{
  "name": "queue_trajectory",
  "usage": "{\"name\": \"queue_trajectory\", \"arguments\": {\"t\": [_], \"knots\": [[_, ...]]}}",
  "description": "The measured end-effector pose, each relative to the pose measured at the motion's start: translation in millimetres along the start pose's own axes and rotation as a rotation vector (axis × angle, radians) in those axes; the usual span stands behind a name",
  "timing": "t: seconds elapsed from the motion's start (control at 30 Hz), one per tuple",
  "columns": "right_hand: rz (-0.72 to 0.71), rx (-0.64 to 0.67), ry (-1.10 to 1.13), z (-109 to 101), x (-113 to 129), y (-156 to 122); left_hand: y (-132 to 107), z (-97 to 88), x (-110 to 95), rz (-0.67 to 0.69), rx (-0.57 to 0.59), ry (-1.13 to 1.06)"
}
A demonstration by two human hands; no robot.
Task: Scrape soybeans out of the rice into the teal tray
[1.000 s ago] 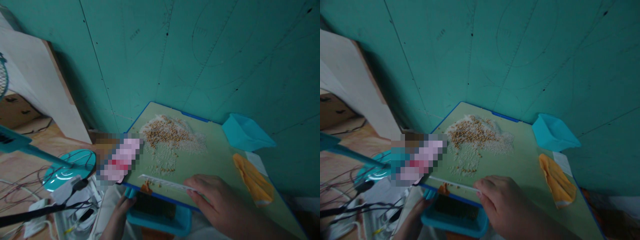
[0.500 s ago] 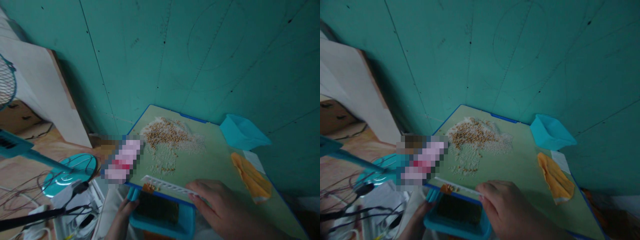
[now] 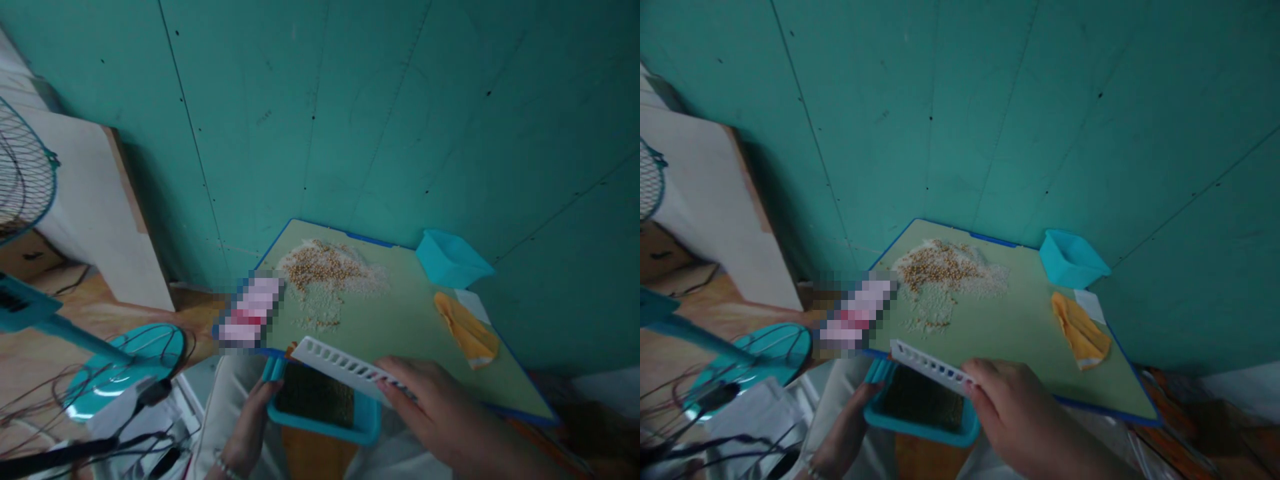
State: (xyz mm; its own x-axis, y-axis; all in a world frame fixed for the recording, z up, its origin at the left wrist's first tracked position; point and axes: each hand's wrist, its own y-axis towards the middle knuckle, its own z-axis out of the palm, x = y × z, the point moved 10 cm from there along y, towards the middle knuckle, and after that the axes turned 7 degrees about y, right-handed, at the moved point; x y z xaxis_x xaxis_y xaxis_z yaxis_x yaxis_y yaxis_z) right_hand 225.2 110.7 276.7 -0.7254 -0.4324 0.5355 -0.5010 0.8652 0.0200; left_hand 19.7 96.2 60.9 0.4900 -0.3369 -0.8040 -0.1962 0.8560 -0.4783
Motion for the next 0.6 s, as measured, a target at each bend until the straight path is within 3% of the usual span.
{"name": "queue_trajectory", "arguments": {"t": [0.13,0.37,0.5,0.6], "knots": [[0.077,-0.092,0.085,-11,-18,-19,-6,5.9,0,-0.031,0.042,-0.02],[0.196,-0.389,0.307,-45,-66,-43,-15,-15.4,17,-0.092,-0.05,0.024],[0.281,-0.564,0.519,-49,-106,-41,-17,-22.4,25,-0.11,-0.095,0.014],[0.297,-0.764,0.824,-44,-140,-29,-5,-29.5,42,-0.157,-0.071,-0.067]]}}
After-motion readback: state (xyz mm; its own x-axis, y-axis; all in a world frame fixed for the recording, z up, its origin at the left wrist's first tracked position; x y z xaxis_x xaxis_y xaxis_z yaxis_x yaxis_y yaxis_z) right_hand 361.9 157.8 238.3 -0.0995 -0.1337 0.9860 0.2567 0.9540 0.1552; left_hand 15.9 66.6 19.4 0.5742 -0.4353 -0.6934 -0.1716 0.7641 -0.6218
